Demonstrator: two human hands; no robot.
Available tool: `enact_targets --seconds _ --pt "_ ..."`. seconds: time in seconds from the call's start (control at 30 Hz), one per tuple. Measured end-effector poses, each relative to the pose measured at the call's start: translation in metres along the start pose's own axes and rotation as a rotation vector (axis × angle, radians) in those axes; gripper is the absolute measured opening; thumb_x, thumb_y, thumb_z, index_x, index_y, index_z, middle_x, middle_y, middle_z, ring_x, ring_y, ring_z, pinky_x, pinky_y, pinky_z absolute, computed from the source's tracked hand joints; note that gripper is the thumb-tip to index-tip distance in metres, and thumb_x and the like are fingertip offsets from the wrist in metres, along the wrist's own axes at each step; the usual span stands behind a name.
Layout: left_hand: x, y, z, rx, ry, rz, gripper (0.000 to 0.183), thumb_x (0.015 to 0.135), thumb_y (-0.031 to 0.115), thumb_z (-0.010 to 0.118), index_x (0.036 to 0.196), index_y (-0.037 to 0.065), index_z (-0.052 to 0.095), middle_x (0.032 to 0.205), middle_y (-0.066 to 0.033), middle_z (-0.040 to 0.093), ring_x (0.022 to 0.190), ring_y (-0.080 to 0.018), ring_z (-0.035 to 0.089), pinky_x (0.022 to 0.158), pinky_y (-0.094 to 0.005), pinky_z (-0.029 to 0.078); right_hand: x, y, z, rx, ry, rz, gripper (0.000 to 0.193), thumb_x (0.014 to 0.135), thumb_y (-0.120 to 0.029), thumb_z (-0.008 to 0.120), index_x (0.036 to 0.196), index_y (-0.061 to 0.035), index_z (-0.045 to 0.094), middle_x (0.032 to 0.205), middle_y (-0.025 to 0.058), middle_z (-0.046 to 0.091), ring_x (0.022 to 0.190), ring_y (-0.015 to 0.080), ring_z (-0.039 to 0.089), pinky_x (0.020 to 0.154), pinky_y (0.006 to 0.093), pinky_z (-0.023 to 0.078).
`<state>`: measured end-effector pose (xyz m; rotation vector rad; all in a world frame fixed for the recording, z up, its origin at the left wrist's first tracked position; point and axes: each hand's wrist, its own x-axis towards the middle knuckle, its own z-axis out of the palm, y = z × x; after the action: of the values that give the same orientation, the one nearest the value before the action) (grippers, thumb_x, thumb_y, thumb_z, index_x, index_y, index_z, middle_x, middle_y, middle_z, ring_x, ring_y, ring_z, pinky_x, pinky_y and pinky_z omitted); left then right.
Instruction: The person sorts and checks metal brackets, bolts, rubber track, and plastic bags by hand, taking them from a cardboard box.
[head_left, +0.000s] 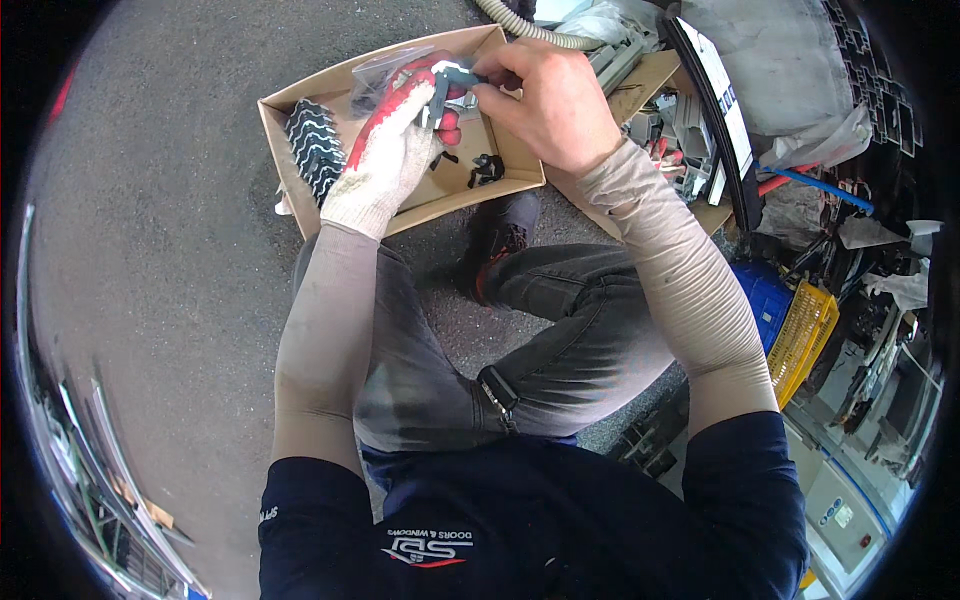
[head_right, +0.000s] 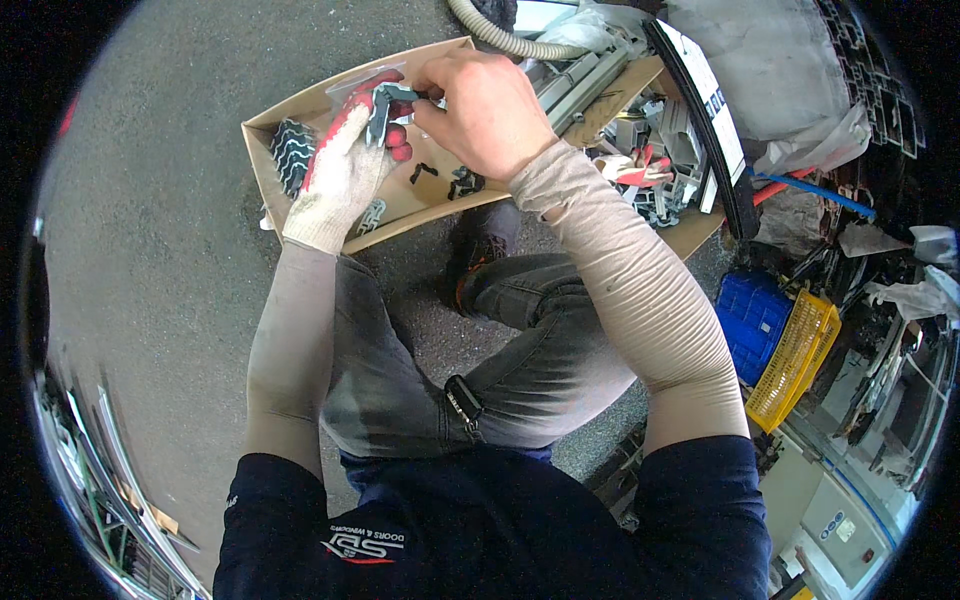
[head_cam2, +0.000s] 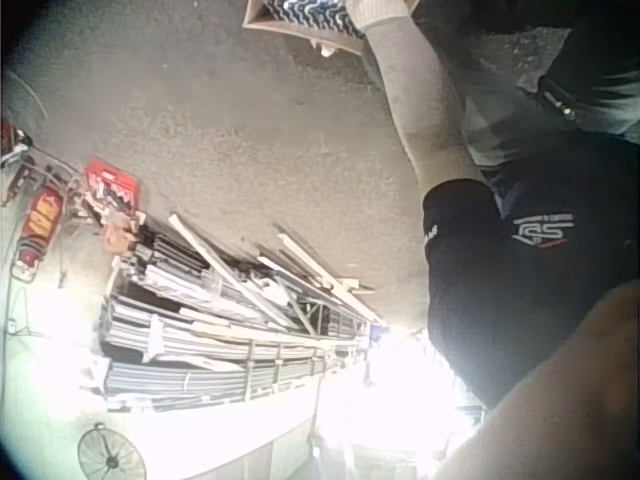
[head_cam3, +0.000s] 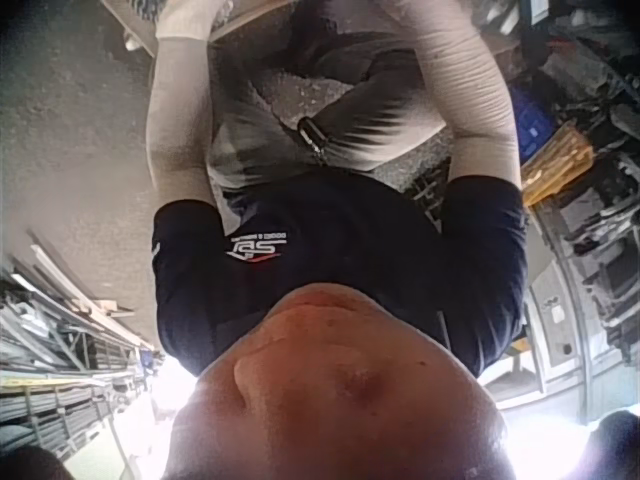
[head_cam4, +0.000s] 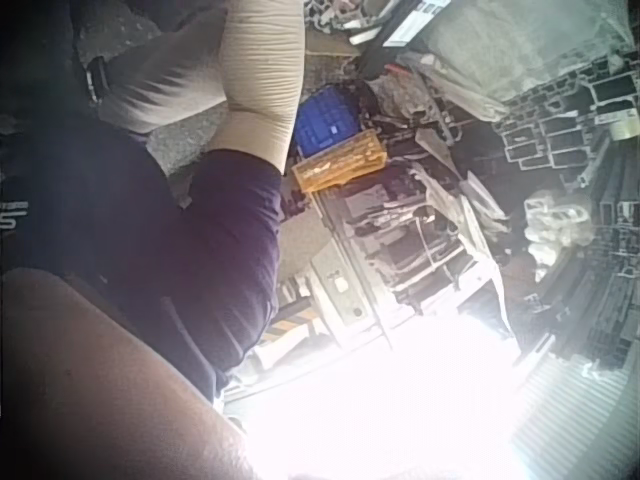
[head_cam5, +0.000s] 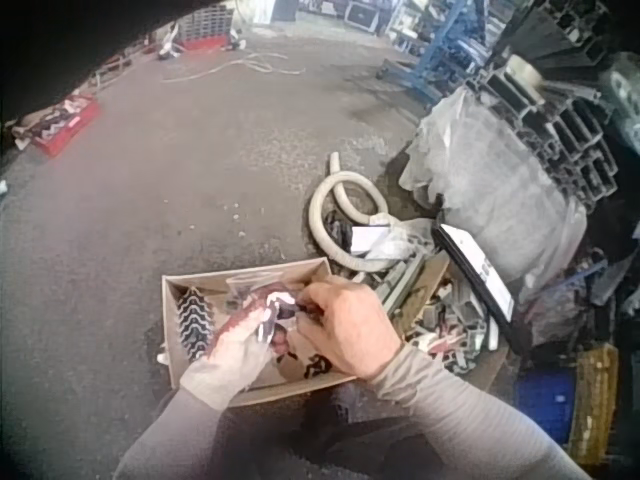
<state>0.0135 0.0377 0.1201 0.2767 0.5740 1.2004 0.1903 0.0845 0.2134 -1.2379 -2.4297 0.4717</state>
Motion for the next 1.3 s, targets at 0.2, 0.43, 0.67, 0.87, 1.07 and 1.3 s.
enact_targets --seconds 0.2,0.43,0.67,0.87,1.07,1.3 --pt "-0.001 0.0 -0.002 0.071 -0.011 -0.013 0.043 0.102 0.026 0.056 0.141 0.008 0.052 0.11 -0.0043 0.064 0.084 -0.0129 0.055 0.075 -0.0298 0.048 0.0 -0.001 0.0 -0.018 0.018 -0.002 0.021 0.082 -0.015 0.074 0.097 -0.0011 0.072 0.086 0.0135 0.069 0.078 0.0267 0.071 0.073 0.035 0.056" --pt "-0.007 0.004 0.009 0.167 0.027 -0.015 0.045 0.1 0.016 0.056 0.143 0.006 0.049 0.113 -0.0065 0.062 0.084 -0.0129 0.053 0.076 -0.0294 0.048 0.0 -0.002 -0.001 -0.05 -0.002 -0.002 0.02 0.081 -0.015 0.075 0.096 -0.0013 0.072 0.087 0.0136 0.069 0.08 0.028 0.071 0.074 0.0352 0.056" --pt "-0.002 0.003 0.004 0.225 0.042 0.006 0.045 0.098 0.013 0.055 0.142 0.003 0.049 0.111 -0.0067 0.061 0.083 -0.0126 0.053 0.076 -0.0298 0.048 0.0 0.015 0.007 0.229 0.007 0.099 0.038 0.083 -0.035 0.076 0.099 -0.0011 0.073 0.09 0.0144 0.071 0.08 0.0263 0.069 0.076 0.0362 0.056" --pt "-0.004 0.007 0.009 0.419 -0.031 -0.002 0.045 0.097 0.013 0.053 0.141 0.004 0.051 0.103 -0.0045 0.061 0.083 -0.0115 0.052 0.078 -0.0281 0.047 -0.005 0.031 0.022 0.732 -0.374 0.526 0.062 0.09 -0.06 0.067 0.108 -0.0016 0.073 0.087 0.0082 0.069 0.078 0.0128 0.063 0.075 0.0256 0.053" --pt "-0.004 0.009 0.007 0.449 -0.049 0.1 0.043 0.099 0.012 0.053 0.141 0.004 0.052 0.107 -0.0053 0.063 0.083 -0.0123 0.056 0.081 -0.0281 0.047 0.002 0.027 0.026 0.537 -0.341 0.346 0.045 0.1 -0.042 0.063 0.111 0.001 0.069 0.088 0.0014 0.064 0.079 0.009 0.059 0.074 0.0265 0.051" --pt "0.001 0.004 -0.003 0.383 0.045 0.071 0.046 0.091 0.021 0.073 0.13 0.002 0.059 0.105 -0.0059 0.066 0.09 -0.0137 0.062 0.083 -0.027 0.05 -0.005 0.03 0.031 0.615 -0.209 0.463 0.063 0.093 -0.058 0.062 0.102 0.0034 0.069 0.082 0.0141 0.069 0.08 0.0224 0.068 0.077 0.0349 0.052"
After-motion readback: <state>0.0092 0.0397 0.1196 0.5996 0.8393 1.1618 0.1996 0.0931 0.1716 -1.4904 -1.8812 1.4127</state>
